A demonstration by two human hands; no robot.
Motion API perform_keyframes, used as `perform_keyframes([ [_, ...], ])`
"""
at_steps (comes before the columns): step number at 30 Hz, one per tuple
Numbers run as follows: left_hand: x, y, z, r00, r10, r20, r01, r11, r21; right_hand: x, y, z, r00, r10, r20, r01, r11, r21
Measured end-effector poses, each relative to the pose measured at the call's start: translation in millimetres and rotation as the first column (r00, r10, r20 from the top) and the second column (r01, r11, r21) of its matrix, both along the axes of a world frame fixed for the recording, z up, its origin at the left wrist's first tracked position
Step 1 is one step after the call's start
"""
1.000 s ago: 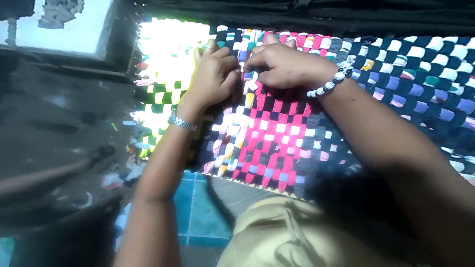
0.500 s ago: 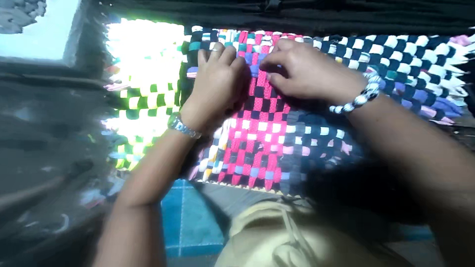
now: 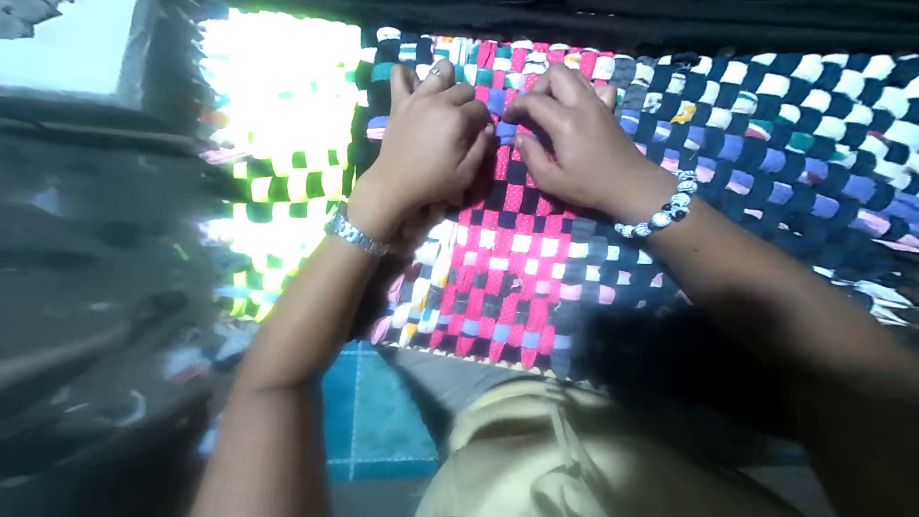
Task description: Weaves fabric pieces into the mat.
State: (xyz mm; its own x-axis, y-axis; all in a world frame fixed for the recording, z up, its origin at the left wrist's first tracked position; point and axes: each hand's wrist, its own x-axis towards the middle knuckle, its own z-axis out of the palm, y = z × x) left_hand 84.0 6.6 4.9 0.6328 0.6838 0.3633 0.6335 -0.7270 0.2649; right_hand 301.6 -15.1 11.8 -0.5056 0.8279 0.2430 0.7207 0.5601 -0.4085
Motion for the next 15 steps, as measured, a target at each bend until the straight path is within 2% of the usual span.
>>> perform_keyframes([
  [5,-1.1,3.2,3.1,0.999,-0.009,0.040,0.011,0.998,-0.067,-2.4,4.5,3.3,0.997,0.024,0.074,-0.025,1.000,0.003],
  [9,-2.0,3.1,2.9,0.996,0.011,0.088,-0.001,0.994,-0.108,-1.6,9.4,4.3,0.995,0.076,0.072,-0.075,0.997,-0.016],
  [12,-1.7,2.9,1.5,0.991,0.039,0.131,-0.026,0.995,-0.096,-0.3,8.3,3.2,0.994,0.105,0.022,-0.105,0.994,0.013],
  [15,-7.0,4.2,2.2,0.975,0.012,0.223,0.014,0.994,-0.112,12.9,8.5,14.9,0.976,0.178,-0.124,-0.184,0.982,-0.045],
])
